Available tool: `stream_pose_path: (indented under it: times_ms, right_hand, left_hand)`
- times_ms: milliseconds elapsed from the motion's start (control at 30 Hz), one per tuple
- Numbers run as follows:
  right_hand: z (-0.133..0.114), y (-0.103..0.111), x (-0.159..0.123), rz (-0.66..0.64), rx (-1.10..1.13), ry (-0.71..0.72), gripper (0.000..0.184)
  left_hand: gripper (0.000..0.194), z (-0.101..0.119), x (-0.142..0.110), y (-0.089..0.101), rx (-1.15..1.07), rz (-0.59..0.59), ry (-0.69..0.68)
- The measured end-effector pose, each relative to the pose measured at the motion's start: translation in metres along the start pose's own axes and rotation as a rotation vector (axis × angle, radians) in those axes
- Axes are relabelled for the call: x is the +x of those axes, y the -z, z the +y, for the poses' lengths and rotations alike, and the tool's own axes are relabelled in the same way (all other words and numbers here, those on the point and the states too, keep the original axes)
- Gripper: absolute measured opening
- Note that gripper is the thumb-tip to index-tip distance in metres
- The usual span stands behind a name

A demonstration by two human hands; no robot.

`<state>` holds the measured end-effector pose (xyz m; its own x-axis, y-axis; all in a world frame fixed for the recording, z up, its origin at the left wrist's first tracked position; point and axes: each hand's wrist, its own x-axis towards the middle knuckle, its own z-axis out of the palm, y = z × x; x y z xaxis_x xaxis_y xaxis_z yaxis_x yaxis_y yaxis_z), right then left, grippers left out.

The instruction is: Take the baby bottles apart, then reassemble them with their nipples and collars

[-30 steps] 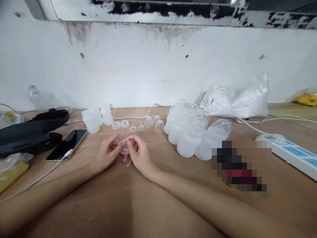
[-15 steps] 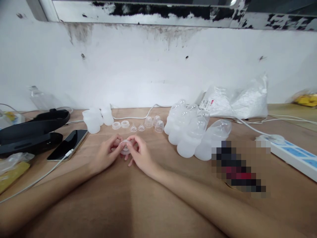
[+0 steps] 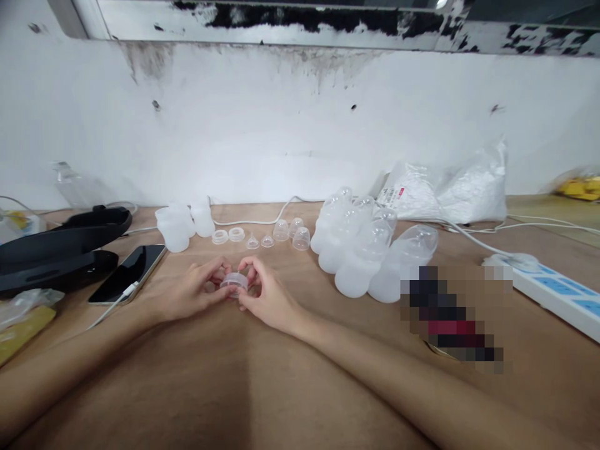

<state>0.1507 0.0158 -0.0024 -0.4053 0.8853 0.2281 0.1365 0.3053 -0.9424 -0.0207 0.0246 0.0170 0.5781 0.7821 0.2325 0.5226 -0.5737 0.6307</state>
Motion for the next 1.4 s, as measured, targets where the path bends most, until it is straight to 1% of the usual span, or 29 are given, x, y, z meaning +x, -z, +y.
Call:
stream_pose_path:
  times_ms: [133,267,433,600,667,800,933,1067,1133,1233,1300,1400]
  right_hand:
    - [0.001,-0.003,0.002,0.009,0.084,-0.042,0.022]
    - [0.004,-0.005,0.003,0.01,0.094,-0.079,0.026]
    - [0.005,-0.006,0.004,0.007,0.105,-0.063,0.027]
    - [0.006,-0.005,0.003,-0.032,0.082,-0.066,0.029]
    - [0.007,-0.005,0.003,-0.027,0.061,-0.061,0.03]
    - [0.008,-0.005,0.003,0.017,0.049,-0.085,0.028]
    - [0.006,-0.007,0.004,0.044,0.062,-0.121,0.024]
    - [0.005,-0.007,0.007,0.081,0.172,-0.164,0.025]
    - [0.005,-0.006,0.008,0.107,0.235,-0.165,0.025]
    - [0.007,-0.005,0.009,0.126,0.257,-0.15,0.024]
    - [0.006,-0.005,0.008,0.13,0.233,-0.116,0.025]
    - [0.002,-0.007,0.003,0.135,0.102,-0.053,0.023]
  left_hand:
    - [0.01,0.001,0.002,-0.002,0.023,0.012,0.036]
    - [0.011,0.002,0.003,-0.001,0.046,-0.041,0.052]
    - [0.01,0.002,0.005,-0.001,0.115,-0.055,0.05]
    - [0.008,0.005,0.005,0.001,0.083,-0.08,0.06]
    - [0.008,0.008,0.003,0.002,0.093,-0.079,0.059]
    - [0.01,0.011,0.002,0.0,0.134,-0.043,0.043]
    - [0.009,0.007,0.003,-0.007,0.141,0.022,0.042]
    - [0.008,0.003,0.004,-0.009,0.119,0.054,0.063]
    - [0.009,0.002,0.003,-0.008,0.108,0.061,0.046]
    - [0.012,0.0,0.001,-0.007,0.114,0.11,0.025]
    - [0.012,-0.001,0.0,-0.009,0.118,0.16,0.044]
    - [0.012,-0.002,0.001,-0.012,0.092,0.2,0.067]
